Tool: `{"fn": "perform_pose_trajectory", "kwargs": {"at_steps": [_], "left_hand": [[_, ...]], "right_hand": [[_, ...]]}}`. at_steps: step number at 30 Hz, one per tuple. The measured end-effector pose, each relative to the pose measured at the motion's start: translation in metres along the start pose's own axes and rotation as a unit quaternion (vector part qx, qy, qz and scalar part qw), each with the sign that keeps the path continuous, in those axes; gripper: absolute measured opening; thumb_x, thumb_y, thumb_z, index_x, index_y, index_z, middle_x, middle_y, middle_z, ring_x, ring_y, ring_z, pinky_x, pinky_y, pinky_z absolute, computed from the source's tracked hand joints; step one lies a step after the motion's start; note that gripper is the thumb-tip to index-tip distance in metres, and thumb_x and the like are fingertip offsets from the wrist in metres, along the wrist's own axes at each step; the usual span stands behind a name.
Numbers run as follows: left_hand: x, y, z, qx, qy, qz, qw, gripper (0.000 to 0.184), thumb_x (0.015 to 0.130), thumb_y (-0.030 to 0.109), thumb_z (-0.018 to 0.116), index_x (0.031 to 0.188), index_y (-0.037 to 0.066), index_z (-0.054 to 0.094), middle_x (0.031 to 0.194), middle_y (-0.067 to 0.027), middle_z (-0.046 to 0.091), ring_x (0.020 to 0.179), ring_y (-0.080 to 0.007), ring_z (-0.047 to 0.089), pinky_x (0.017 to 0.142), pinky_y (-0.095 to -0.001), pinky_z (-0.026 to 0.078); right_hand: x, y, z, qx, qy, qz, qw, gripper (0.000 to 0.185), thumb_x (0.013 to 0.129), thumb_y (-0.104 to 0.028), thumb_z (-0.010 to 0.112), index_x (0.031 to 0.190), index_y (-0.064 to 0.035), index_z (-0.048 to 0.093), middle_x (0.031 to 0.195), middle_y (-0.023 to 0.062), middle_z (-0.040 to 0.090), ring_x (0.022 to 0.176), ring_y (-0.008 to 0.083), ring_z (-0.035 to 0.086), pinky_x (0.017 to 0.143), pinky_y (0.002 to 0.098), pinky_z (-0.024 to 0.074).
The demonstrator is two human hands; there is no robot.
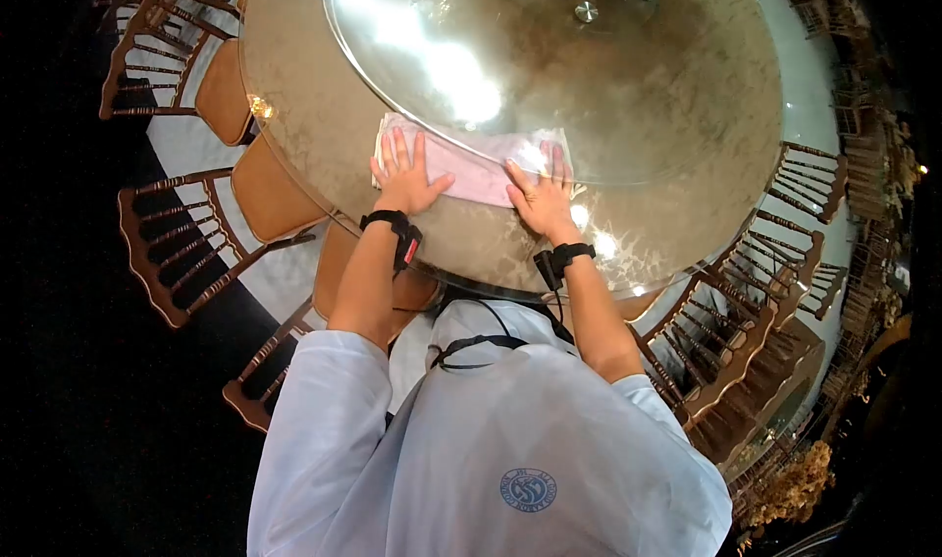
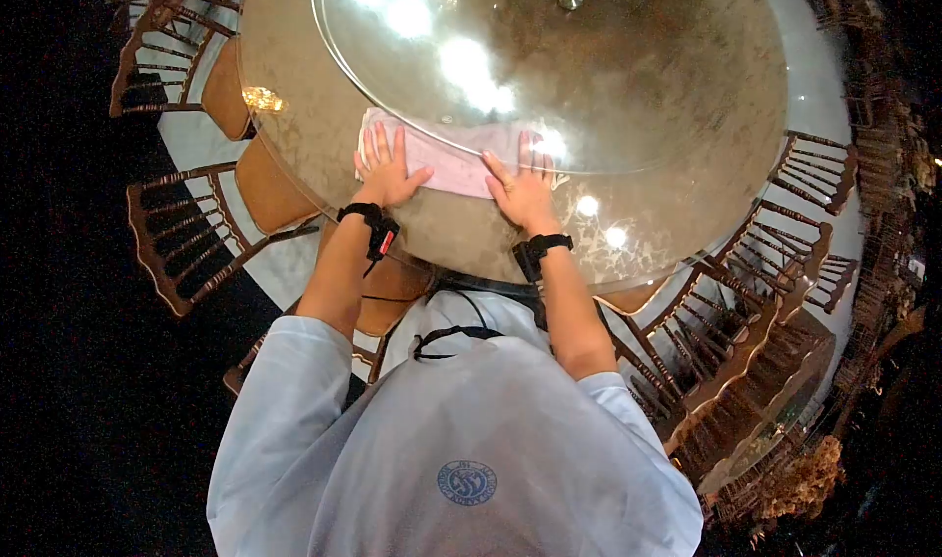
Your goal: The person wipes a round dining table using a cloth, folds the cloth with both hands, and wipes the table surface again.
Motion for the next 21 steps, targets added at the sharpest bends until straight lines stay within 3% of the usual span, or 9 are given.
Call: {"fn": "perform_pose_trajectory", "kwargs": {"at_steps": [4,6,11,21], "left_hand": [[0.000,-0.001,0.002,-0.011,0.009,0.008,1.000,0.100,0.076,0.071,0.045,0.146,0.012,0.004,0.148,-0.0237,-0.014,0.135,-0.0418,-0.018,0.099,-0.0649,-0.008],[0.001,-0.001,0.001,0.008,0.015,0.008,1.000,0.100,0.076,0.071,0.044,0.146,0.012,0.004,0.148,-0.0243,-0.014,0.135,-0.0425,-0.017,0.099,-0.0656,-0.008],[0.002,-0.001,-0.001,0.024,-0.007,0.009,1.000,0.101,0.076,0.072,0.043,0.146,0.011,0.003,0.148,-0.0248,-0.014,0.135,-0.0423,-0.018,0.099,-0.0652,-0.008],[0.002,0.000,-0.006,0.062,-0.010,-0.003,0.998,0.106,0.075,0.074,0.044,0.145,0.011,-0.003,0.147,-0.0250,-0.016,0.135,-0.0400,-0.019,0.102,-0.0620,-0.006]], "right_hand": [[0.001,-0.001,-0.002,-0.003,0.019,-0.022,1.000,0.043,0.090,-0.046,0.043,0.132,-0.0374,0.044,0.149,0.0210,0.010,0.138,0.0385,0.004,0.108,0.0491,0.0034],[0.001,0.000,-0.001,-0.040,0.017,-0.018,0.999,0.043,0.090,-0.050,0.041,0.133,-0.0455,0.038,0.150,0.0192,0.007,0.135,0.0438,0.016,0.109,0.0528,0.0053],[0.002,-0.003,-0.007,-0.002,0.027,-0.015,1.000,0.040,0.090,-0.047,0.043,0.130,-0.0439,0.044,0.150,0.0194,0.010,0.138,0.0396,0.007,0.108,0.0535,0.0062],[0.001,-0.004,-0.012,0.000,0.058,-0.023,0.998,0.040,0.089,-0.044,0.045,0.129,-0.0459,0.044,0.149,0.0196,0.015,0.137,0.0395,0.009,0.109,0.0502,0.0060]]}}
Point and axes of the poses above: each hand's wrist, its own x-axis towards the middle knuckle, its own z-axis out of the palm, y = z × x, the point moved 8 cm from there along x, towards the middle knuckle
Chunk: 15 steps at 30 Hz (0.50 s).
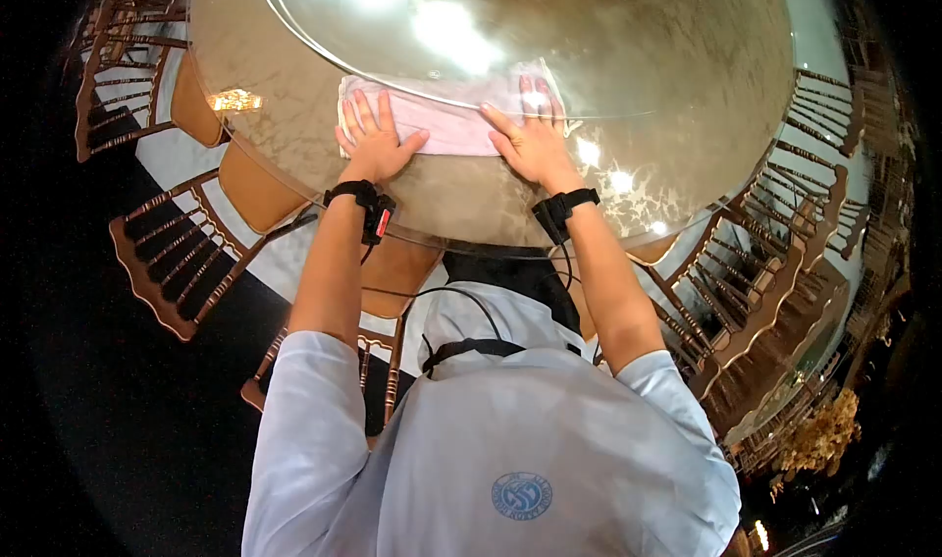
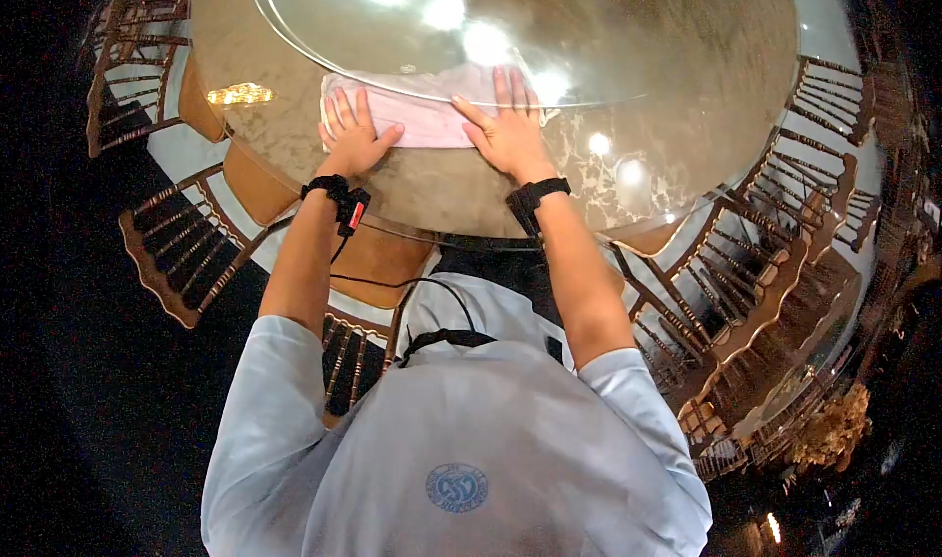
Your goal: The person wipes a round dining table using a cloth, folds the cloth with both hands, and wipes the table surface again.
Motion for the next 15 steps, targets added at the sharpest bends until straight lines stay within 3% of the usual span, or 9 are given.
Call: {"fn": "perform_pose_trajectory", "kwargs": {"at_steps": [15], "left_hand": [[0.0028,-0.0006,-0.0006,-0.008,0.004,0.005,1.000,0.105,0.075,0.071,0.047,0.145,0.010,-0.003,0.147,-0.0264,-0.015,0.134,-0.0419,-0.019,0.100,-0.0632,-0.007]], "right_hand": [[0.0011,-0.0002,0.0025,-0.006,-0.010,0.009,1.000,0.040,0.089,-0.045,0.043,0.129,-0.0470,0.044,0.148,0.0206,0.015,0.138,0.0386,0.007,0.110,0.0497,0.0019]]}}
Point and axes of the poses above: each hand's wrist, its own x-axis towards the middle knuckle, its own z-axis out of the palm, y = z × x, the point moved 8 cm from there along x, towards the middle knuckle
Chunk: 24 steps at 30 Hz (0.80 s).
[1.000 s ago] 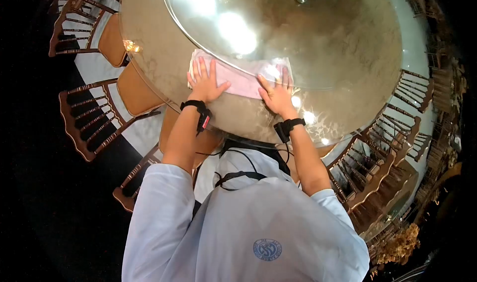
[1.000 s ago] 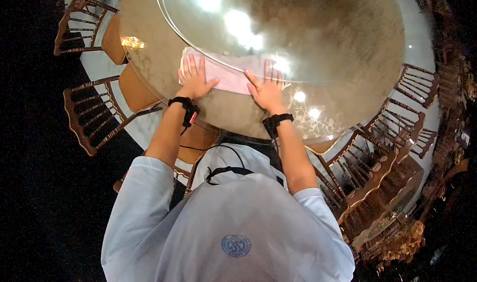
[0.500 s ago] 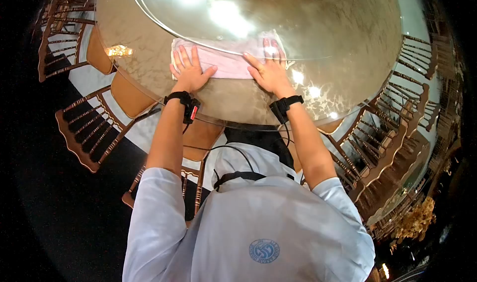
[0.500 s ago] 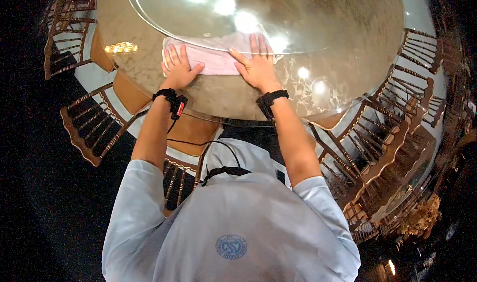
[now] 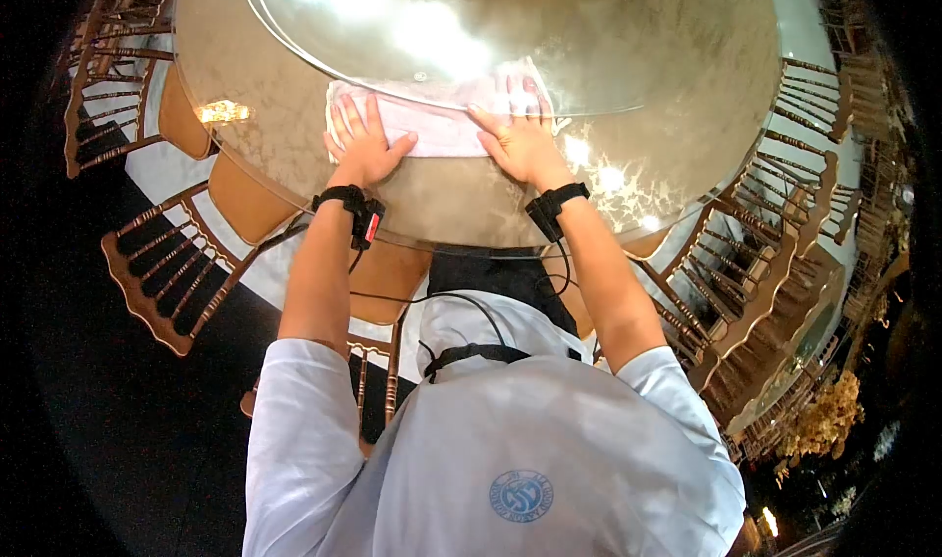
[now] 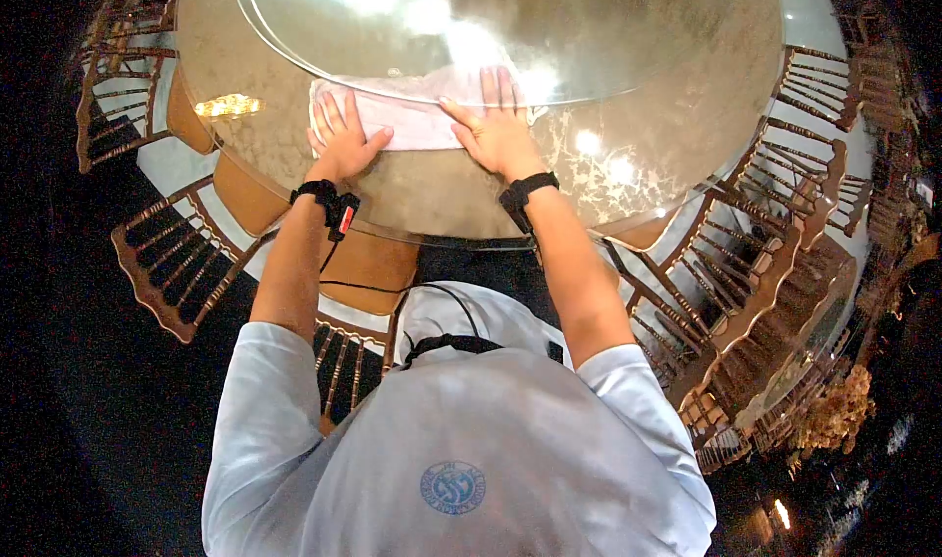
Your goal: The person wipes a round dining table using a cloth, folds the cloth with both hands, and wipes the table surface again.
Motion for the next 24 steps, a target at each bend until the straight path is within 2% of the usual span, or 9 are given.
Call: {"fn": "perform_pose_trajectory", "kwargs": {"at_steps": [8,12,15,20,22,24], "left_hand": [[-0.006,0.003,-0.002,-0.030,-0.016,0.008,0.999,0.106,0.075,0.071,0.047,0.145,0.010,-0.003,0.146,-0.0270,-0.016,0.134,-0.0427,-0.020,0.100,-0.0637,-0.008],[-0.008,0.001,0.002,-0.024,-0.024,-0.004,0.999,0.104,0.075,0.072,0.044,0.145,0.011,-0.003,0.147,-0.0249,-0.017,0.134,-0.0413,-0.021,0.101,-0.0635,-0.008],[-0.005,0.003,0.002,-0.016,-0.089,-0.019,0.996,0.105,0.076,0.072,0.043,0.145,0.008,-0.004,0.146,-0.0254,-0.020,0.133,-0.0413,-0.023,0.101,-0.0635,-0.008],[-0.007,0.003,0.002,0.004,-0.099,-0.010,0.995,0.107,0.075,0.074,0.041,0.144,0.008,-0.008,0.145,-0.0261,-0.021,0.132,-0.0418,-0.025,0.101,-0.0618,-0.009],[-0.005,0.002,0.002,-0.006,-0.130,-0.024,0.991,0.108,0.075,0.074,0.041,0.144,0.009,-0.010,0.145,-0.0260,-0.022,0.132,-0.0417,-0.026,0.101,-0.0621,-0.010],[-0.004,0.006,-0.002,0.011,-0.139,-0.021,0.990,0.108,0.076,0.074,0.041,0.143,0.008,-0.010,0.145,-0.0270,-0.022,0.132,-0.0420,-0.025,0.103,-0.0598,-0.008]], "right_hand": [[-0.003,-0.001,0.000,-0.010,-0.009,0.006,1.000,0.040,0.089,-0.044,0.043,0.129,-0.0462,0.045,0.149,0.0214,0.014,0.137,0.0404,0.009,0.109,0.0512,0.0038],[-0.003,-0.003,0.001,-0.002,-0.051,0.000,0.999,0.040,0.090,-0.044,0.041,0.130,-0.0438,0.044,0.149,0.0221,0.008,0.137,0.0418,0.004,0.109,0.0519,0.0031],[0.001,-0.003,0.005,-0.019,-0.072,0.002,0.997,0.044,0.089,-0.045,0.041,0.133,-0.0422,0.041,0.149,0.0234,0.006,0.137,0.0433,0.002,0.109,0.0527,0.0021],[-0.002,-0.007,-0.005,-0.002,-0.086,0.011,0.996,0.048,0.088,-0.043,0.045,0.135,-0.0419,0.038,0.149,0.0242,0.006,0.137,0.0438,0.002,0.109,0.0537,0.0026],[-0.003,-0.013,-0.012,0.009,-0.104,-0.004,0.995,0.051,0.090,-0.045,0.041,0.139,-0.0356,0.033,0.148,0.0272,0.007,0.136,0.0452,0.001,0.109,0.0535,0.0016],[-0.005,-0.013,-0.008,0.011,-0.093,0.011,0.996,0.053,0.089,-0.043,0.044,0.140,-0.0351,0.031,0.148,0.0271,0.008,0.136,0.0457,0.002,0.109,0.0544,0.0023]]}}
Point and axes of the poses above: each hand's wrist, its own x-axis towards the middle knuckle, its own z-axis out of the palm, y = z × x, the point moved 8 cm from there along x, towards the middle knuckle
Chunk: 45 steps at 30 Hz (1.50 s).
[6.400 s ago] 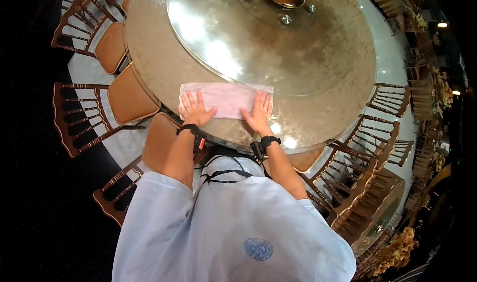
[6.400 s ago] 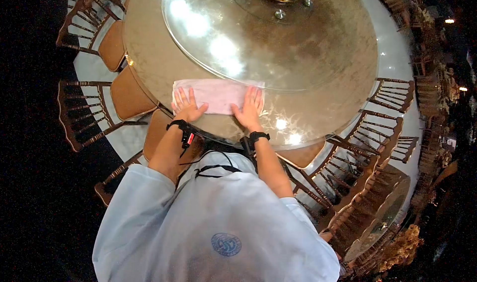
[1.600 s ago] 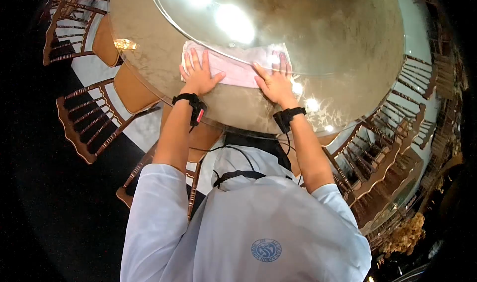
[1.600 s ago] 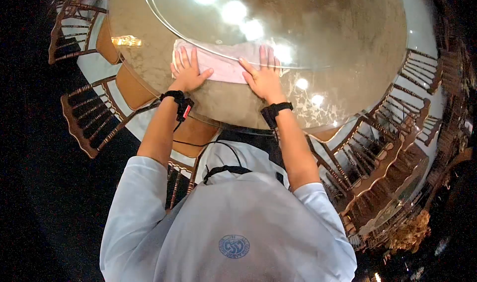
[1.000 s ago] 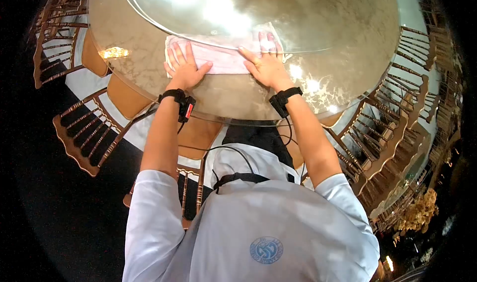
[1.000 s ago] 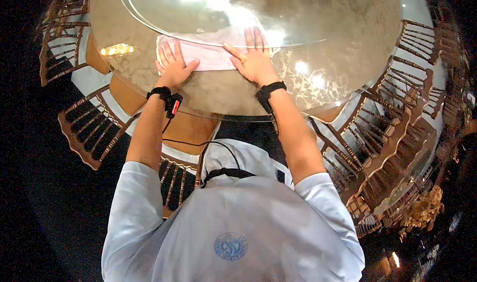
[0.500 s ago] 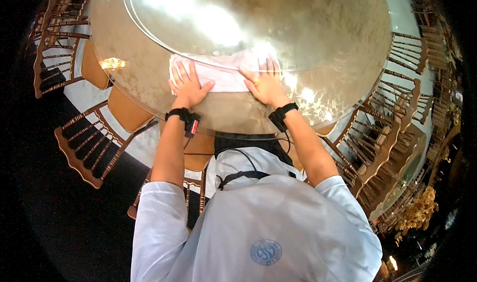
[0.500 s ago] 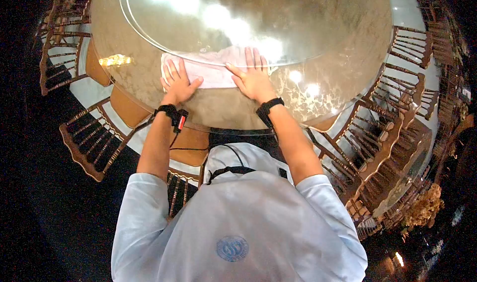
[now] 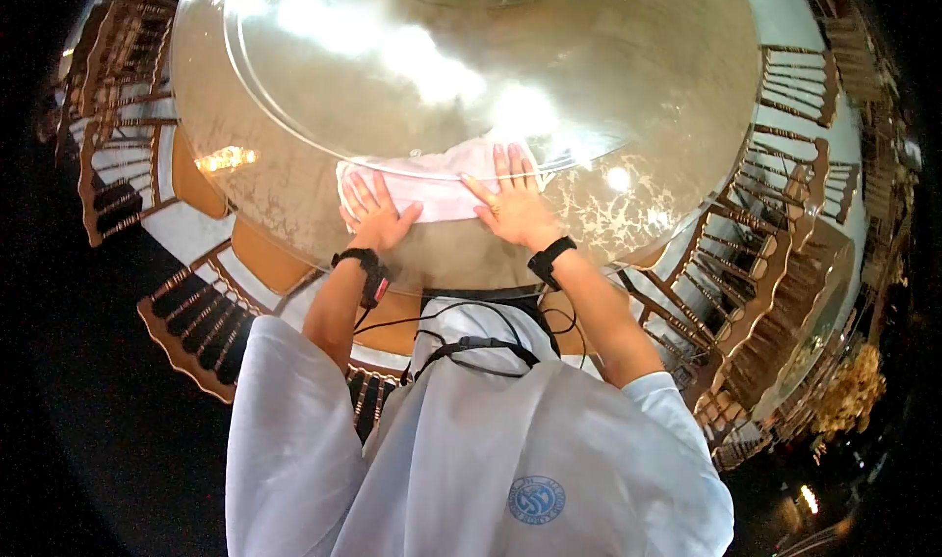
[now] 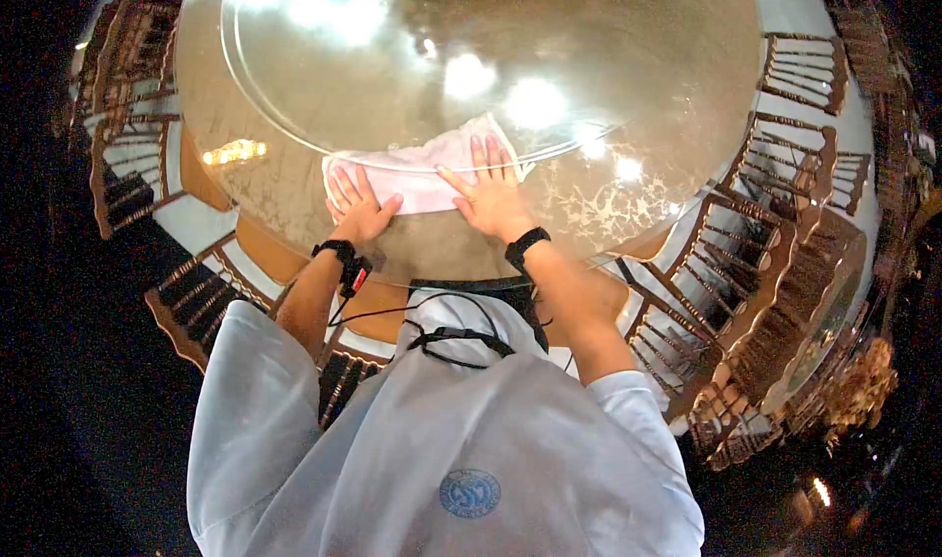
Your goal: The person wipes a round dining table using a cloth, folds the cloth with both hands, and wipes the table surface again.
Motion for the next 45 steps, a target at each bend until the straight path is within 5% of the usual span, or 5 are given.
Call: {"fn": "perform_pose_trajectory", "kwargs": {"at_steps": [19,30,37,43,45], "left_hand": [[0.004,-0.004,-0.001,-0.010,0.097,-0.001,0.995,0.104,0.076,0.071,0.044,0.145,0.011,-0.006,0.147,-0.0249,-0.016,0.135,-0.0389,-0.021,0.105,-0.0585,-0.006],[-0.021,0.002,0.005,0.051,0.142,0.072,0.986,0.090,0.081,0.061,0.044,0.146,0.010,0.008,0.148,-0.0251,0.005,0.138,-0.0378,-0.001,0.107,-0.0568,0.008],[-0.046,0.016,0.023,0.073,0.209,0.092,0.971,0.082,0.082,0.055,0.046,0.144,0.010,0.017,0.144,-0.0300,0.016,0.135,-0.0424,0.011,0.105,-0.0562,0.016],[-0.063,0.009,0.035,0.049,0.287,0.158,0.943,0.079,0.077,0.049,0.058,0.139,0.008,0.030,0.131,-0.0300,0.033,0.123,-0.0438,0.029,0.101,-0.0528,0.025],[-0.061,0.006,0.038,0.056,0.297,0.161,0.939,0.079,0.077,0.049,0.059,0.138,0.009,0.032,0.131,-0.0300,0.033,0.123,-0.0440,0.030,0.100,-0.0520,0.027]], "right_hand": [[-0.032,-0.018,0.012,0.043,0.156,0.026,0.986,0.060,0.084,-0.040,0.053,0.140,-0.0290,0.034,0.146,0.0238,0.018,0.135,0.0438,0.012,0.109,0.0533,0.0086],[-0.051,-0.029,0.030,-0.009,-0.002,0.075,0.997,0.064,0.086,-0.034,0.049,0.144,-0.0189,0.026,0.150,0.0190,0.012,0.138,0.0373,0.012,0.109,0.0497,0.0127],[-0.061,-0.049,0.051,-0.073,-0.092,0.157,0.981,0.071,0.081,-0.026,0.054,0.142,-0.0044,0.026,0.146,0.0278,0.017,0.134,0.0453,0.015,0.102,0.0557,0.0248],[-0.053,-0.053,0.047,-0.076,-0.177,0.216,0.957,0.063,0.080,-0.027,0.053,0.135,0.0001,0.039,0.142,0.0315,0.023,0.128,0.0495,0.028,0.093,0.0549,0.0354],[-0.050,-0.052,0.037,-0.085,-0.133,0.209,0.965,0.047,0.078,-0.024,0.054,0.119,-0.0012,0.057,0.132,0.0298,0.042,0.120,0.0446,0.043,0.090,0.0539,0.0387]]}}
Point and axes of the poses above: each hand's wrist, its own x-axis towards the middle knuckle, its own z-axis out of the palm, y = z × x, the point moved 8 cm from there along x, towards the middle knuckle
